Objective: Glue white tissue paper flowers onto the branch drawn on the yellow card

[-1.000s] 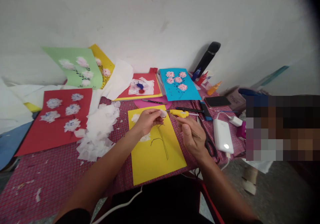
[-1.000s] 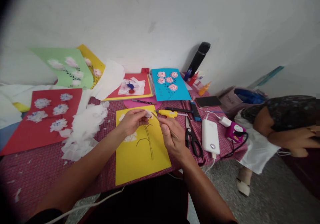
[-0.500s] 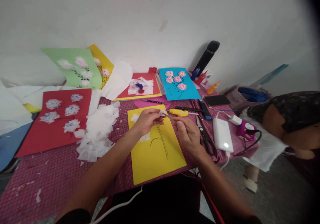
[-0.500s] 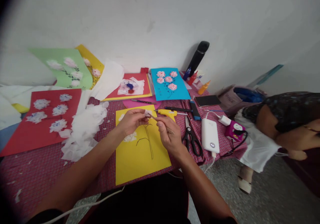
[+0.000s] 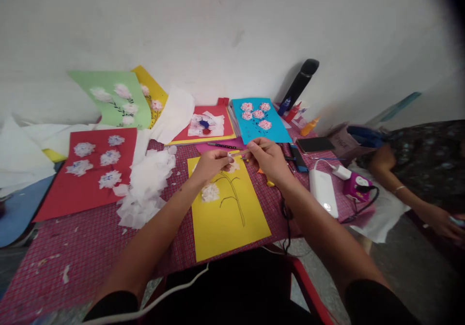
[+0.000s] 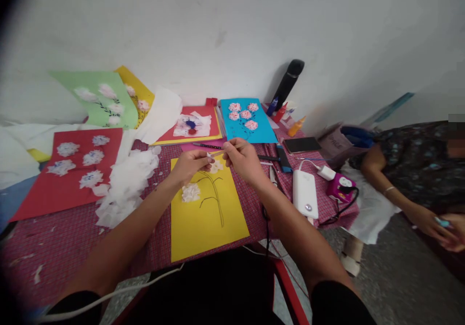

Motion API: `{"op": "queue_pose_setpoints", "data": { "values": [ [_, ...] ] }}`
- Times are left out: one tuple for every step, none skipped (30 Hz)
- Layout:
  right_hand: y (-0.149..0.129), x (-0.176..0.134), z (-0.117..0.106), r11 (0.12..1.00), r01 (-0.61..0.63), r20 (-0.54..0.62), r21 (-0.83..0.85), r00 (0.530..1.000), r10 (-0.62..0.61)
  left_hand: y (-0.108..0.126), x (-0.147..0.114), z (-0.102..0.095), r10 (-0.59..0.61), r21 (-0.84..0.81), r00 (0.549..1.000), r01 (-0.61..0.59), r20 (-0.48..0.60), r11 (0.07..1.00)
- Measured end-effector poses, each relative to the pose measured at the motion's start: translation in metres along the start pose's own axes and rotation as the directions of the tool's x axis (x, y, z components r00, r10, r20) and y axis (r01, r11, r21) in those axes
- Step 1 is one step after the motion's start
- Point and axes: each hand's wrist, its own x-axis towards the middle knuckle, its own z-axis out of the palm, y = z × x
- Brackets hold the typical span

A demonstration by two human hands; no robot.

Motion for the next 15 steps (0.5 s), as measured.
{"op": "queue_pose_setpoints", "data": {
  "values": [
    [-0.003,0.006,0.001,1.0,-0.003,0.04,-0.014,0.999,0.003,0.0,0.002,-0.002,0.026,0.053,1.0,-0.025,-0.008,0.998],
    [-0.006,0.011,0.001,1.0,-0.004,0.075,-0.025,0.997,0.006,0.001,0.004,-0.005,0.05,0.097,0.999,-0.049,-0.011,0.994],
    [-0.008,0.015,0.002,0.999,-0.001,0.1,-0.038,0.995,0.004,0.001,0.006,-0.007,0.074,0.138,0.997,-0.073,-0.003,0.988],
    [-0.009,0.019,0.002,0.998,0.009,0.114,-0.057,0.993,-0.003,0.001,0.008,-0.009,0.099,0.189,0.995,-0.099,0.013,0.977],
    [-0.009,0.023,0.003,0.996,0.025,0.124,-0.085,0.992,-0.014,0.002,0.009,-0.011,0.125,0.253,0.991,-0.13,0.034,0.959],
    [-0.009,0.026,0.004,0.991,0.045,0.135,-0.126,0.99,-0.027,0.003,0.01,-0.012,0.154,0.332,0.986,-0.165,0.057,0.929],
    [-0.008,0.029,0.005,0.982,0.067,0.146,-0.177,0.988,-0.041,0.004,0.011,-0.013,0.183,0.418,0.979,-0.202,0.085,0.886],
    [-0.006,0.032,0.006,0.969,0.088,0.162,-0.232,0.986,-0.051,0.004,0.012,-0.014,0.211,0.499,0.971,-0.24,0.115,0.832],
    [-0.005,0.034,0.007,0.951,0.106,0.179,-0.29,0.982,-0.055,0.005,0.012,-0.014,0.241,0.568,0.96,-0.279,0.142,0.774],
    [-0.003,0.036,0.008,0.93,0.12,0.198,-0.348,0.979,-0.053,0.005,0.013,-0.014,0.268,0.623,0.949,-0.313,0.167,0.717],
    [-0.002,0.037,0.009,0.906,0.134,0.221,-0.401,0.974,-0.046,0.004,0.014,-0.013,0.291,0.664,0.937,-0.342,0.192,0.665],
    [-0.001,0.038,0.011,0.881,0.148,0.242,-0.449,0.97,-0.04,0.003,0.015,-0.013,0.31,0.694,0.926,-0.369,0.217,0.619],
    [0.0,0.039,0.012,0.855,0.164,0.265,-0.491,0.964,-0.032,0.001,0.016,-0.012,0.324,0.716,0.915,-0.394,0.242,0.577],
    [0.001,0.04,0.013,0.83,0.18,0.287,-0.529,0.958,-0.025,-0.002,0.016,-0.012,0.334,0.733,0.904,-0.414,0.265,0.54],
    [0.001,0.041,0.014,0.805,0.197,0.303,-0.56,0.953,-0.022,-0.004,0.017,-0.012,0.34,0.744,0.896,-0.432,0.287,0.51]
  ]
}}
